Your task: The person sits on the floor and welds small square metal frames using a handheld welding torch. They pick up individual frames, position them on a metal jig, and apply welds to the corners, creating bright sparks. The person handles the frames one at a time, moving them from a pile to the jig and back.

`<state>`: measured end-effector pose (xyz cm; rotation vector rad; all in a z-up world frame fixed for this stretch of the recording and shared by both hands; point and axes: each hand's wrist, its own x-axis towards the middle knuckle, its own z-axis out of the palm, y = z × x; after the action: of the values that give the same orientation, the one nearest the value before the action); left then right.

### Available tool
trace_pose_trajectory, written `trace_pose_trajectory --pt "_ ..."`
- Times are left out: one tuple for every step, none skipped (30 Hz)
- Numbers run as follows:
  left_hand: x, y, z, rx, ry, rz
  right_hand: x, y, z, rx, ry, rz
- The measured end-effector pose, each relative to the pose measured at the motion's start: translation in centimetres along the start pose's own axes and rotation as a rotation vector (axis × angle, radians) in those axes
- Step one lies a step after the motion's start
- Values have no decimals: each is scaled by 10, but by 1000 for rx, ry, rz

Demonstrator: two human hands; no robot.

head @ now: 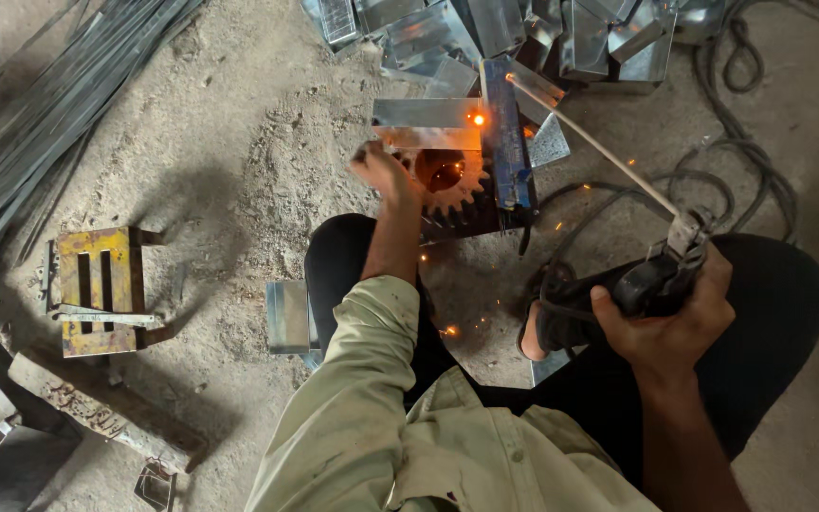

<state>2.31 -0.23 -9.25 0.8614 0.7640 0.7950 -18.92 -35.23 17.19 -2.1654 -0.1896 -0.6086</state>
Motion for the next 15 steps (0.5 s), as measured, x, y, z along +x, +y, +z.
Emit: trace_pose_trajectory --pt "-2 -5 1 29 4 -91 -1 2 -1 11 4 10" --pt "-7 -8 5 60 4 -181 -2 6 -2 -8 21 -11" --pt "-12 -6 8 90 6 -272 -4 11 -4 -27 39 -32" --pt "-17 -1 12 94 -27 -329 -6 20 -7 -40 77 -51" --pt "-22 6 17 99 -62 -386 -8 30 -10 -53 116 -69" --pt "-27 13 24 104 -100 -443 -8 43 -17 -60 173 -85" --pt "-32 21 30 127 -118 -486 -6 58 -26 -68 229 -103" --pt "-35 28 33 151 -132 -529 -5 71 -34 -76 283 -120" --pt "-37 34 37 176 -146 -572 -5 82 -41 -84 337 -138" --pt "-36 38 40 153 -155 -549 -6 88 -43 -26 372 -109" --pt "-33 38 41 131 -164 -526 -6 91 -46 33 410 -82" --pt "-27 33 43 106 -175 -503 -5 91 -47 158 431 -10" --pt "-20 24 44 129 -166 -425 -5 88 -45 216 438 31" --pt "-11 10 45 146 -152 -346 -2 84 -43 278 444 67" --pt "0 -5 46 162 -137 -268 0 79 -42 274 438 72"
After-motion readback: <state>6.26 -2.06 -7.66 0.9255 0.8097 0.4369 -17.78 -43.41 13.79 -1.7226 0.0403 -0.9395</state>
